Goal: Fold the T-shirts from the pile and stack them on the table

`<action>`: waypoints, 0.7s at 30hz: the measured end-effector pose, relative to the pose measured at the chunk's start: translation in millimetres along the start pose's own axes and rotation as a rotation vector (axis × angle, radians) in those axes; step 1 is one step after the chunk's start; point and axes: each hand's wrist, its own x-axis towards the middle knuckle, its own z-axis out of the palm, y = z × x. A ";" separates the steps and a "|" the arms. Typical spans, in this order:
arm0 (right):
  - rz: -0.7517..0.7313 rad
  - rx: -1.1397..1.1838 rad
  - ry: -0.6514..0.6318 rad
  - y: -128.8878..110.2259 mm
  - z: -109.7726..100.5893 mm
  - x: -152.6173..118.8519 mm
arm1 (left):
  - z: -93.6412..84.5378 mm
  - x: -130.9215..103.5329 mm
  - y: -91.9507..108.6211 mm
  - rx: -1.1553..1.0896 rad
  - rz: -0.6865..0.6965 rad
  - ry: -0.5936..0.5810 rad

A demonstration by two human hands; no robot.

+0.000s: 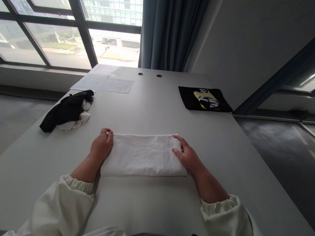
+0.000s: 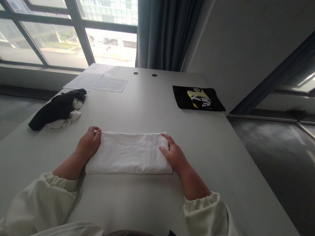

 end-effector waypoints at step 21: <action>0.090 0.378 -0.338 -4.6 -17.7 -5.0 | -5.1 -1.3 1.1 0.072 -0.009 -0.061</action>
